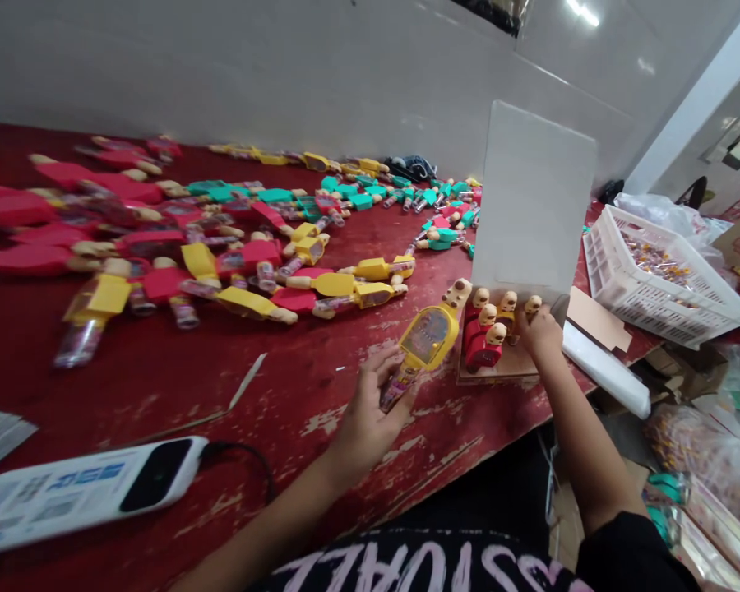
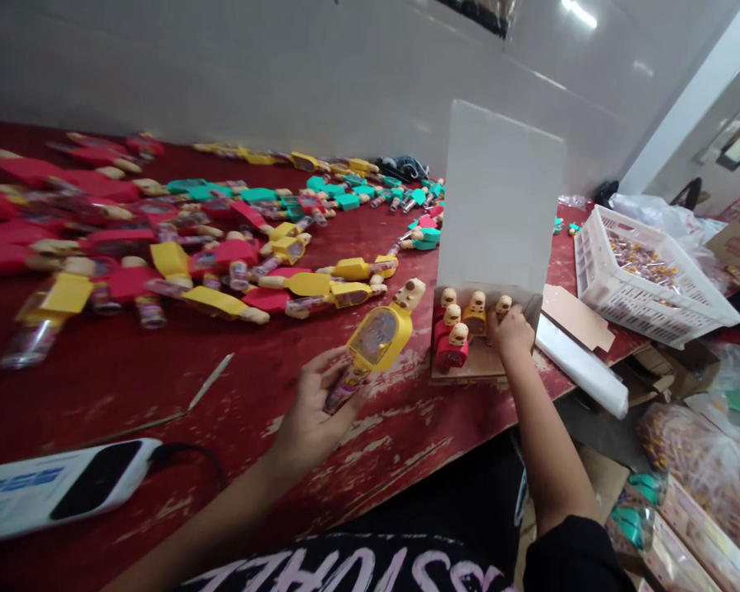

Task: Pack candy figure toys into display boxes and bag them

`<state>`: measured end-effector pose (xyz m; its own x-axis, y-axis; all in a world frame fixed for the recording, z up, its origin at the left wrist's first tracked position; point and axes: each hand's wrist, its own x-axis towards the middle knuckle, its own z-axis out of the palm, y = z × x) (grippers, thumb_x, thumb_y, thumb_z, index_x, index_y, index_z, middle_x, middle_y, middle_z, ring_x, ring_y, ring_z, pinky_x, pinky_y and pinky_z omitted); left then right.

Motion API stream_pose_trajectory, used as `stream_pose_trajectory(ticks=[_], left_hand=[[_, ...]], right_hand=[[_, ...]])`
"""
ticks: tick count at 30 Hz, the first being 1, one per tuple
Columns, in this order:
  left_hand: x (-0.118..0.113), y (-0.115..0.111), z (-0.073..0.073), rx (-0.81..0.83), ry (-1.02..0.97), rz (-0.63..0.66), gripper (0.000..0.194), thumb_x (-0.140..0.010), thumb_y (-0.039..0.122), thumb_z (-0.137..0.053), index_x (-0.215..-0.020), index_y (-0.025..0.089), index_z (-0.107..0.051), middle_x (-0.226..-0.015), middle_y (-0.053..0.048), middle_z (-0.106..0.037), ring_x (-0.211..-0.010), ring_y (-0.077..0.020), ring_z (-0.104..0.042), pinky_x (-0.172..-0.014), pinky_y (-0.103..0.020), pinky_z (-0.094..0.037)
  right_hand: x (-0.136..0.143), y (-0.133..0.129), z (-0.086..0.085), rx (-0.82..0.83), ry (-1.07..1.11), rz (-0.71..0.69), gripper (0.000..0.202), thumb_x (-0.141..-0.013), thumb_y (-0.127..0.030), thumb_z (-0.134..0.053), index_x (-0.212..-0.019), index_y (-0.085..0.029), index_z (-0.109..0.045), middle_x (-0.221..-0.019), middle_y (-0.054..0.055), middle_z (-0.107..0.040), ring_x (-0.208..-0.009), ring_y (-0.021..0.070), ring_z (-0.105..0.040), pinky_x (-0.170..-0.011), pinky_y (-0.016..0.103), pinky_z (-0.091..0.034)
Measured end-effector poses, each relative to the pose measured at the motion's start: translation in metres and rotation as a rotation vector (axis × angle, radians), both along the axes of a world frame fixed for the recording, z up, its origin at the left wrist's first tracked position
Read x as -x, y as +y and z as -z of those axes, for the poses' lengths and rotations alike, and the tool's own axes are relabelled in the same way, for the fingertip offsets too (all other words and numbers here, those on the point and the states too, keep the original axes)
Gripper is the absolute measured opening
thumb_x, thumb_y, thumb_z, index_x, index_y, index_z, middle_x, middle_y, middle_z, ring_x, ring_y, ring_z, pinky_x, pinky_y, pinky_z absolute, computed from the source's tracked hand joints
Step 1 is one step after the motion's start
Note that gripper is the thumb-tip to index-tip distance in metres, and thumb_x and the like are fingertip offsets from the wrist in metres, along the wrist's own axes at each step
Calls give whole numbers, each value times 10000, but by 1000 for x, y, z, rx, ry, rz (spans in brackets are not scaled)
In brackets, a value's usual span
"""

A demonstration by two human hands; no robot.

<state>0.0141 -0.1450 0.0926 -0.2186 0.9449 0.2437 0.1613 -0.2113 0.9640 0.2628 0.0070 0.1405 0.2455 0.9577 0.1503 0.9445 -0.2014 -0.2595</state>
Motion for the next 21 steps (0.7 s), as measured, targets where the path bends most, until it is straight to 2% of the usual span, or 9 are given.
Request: stream_pose_trajectory(ticks=[3, 5, 7, 9, 10, 12, 15, 18, 21], left_hand=[[0, 4, 3, -89, 96, 2, 487, -854, 426, -537, -1242, 232, -317, -1232, -133, -522, -1146, -223, -559, -945, -385, -504], [-1, 5, 4, -207, 254, -53, 432, -891, 363, -505, -1261, 229, -326, -1179, -122, -560, -1082, -212, -598, -869, -332, -540], [-3, 4, 2, -348, 480, -133, 433, -898, 276, -508, -1287, 220, -326, -1106, -114, -600, -978, -207, -638, -781, -297, -556], [-8, 3, -5, -522, 703, -156, 450, -890, 177, -503, -1303, 218, -331, -1029, -95, -626, -839, -185, -651, -675, -260, -543], [-11, 3, -10, -616, 798, -116, 450, -890, 141, -482, -1307, 233, -342, -1008, -82, -630, -774, -168, -640, -630, -248, -524], [-18, 8, -20, -782, 925, 66, 446, -895, 113, -446, -1301, 283, -377, -1031, -57, -627, -722, -145, -604, -597, -241, -493], [-24, 24, -24, -928, 971, 312, 440, -895, 229, -520, -1295, 364, -396, -1167, -27, -597, -877, -171, -588, -746, -299, -503], [-27, 47, -5, -746, 836, 199, 620, -848, 447, -587, -1377, 323, -289, -1237, -93, -555, -1082, -250, -549, -904, -400, -476], [-31, 67, 18, -126, 743, 215, 784, -823, 519, -567, -1434, 200, -193, -1237, -183, -546, -1127, -336, -549, -892, -463, -487]], right_hand=[[-1, -7, -14, 55, -13, -14, 508, -877, -537, -404, -895, -75, -615, -823, 218, -642, -835, 332, -647, -747, 416, -453], [1, -25, -25, 17, -31, -22, 546, -867, -566, -400, -938, -74, -627, -891, 222, -630, -905, 341, -624, -774, 432, -449], [9, -55, -32, -168, 9, -71, 644, -856, -631, -352, -1117, -87, -576, -1038, 212, -589, -1000, 327, -575, -808, 439, -444], [21, -90, -32, -540, 286, -304, 699, -820, -696, -353, -1163, -122, -559, -1001, 149, -584, -909, 272, -577, -761, 407, -467], [27, -107, -30, -559, 459, -464, 676, -807, -704, -378, -1137, -146, -568, -921, 106, -591, -817, 237, -583, -702, 374, -481], [34, -131, -28, -461, 825, -619, 503, -820, -603, -470, -1066, -177, -573, -828, 56, -601, -700, 190, -591, -620, 321, -492], [22, -138, -32, -466, 1217, -440, 233, -781, -380, -525, -901, -183, -553, -769, 32, -585, -635, 164, -594, -535, 272, -482], [-6, -118, -38, -772, 1291, -129, 152, -714, -304, -472, -823, -200, -495, -753, 12, -512, -635, 148, -565, -500, 253, -467], [-16, -90, -27, -1020, 1187, 46, 97, -748, -288, -473, -795, -221, -422, -722, -15, -449, -628, 140, -541, -518, 265, -483]])
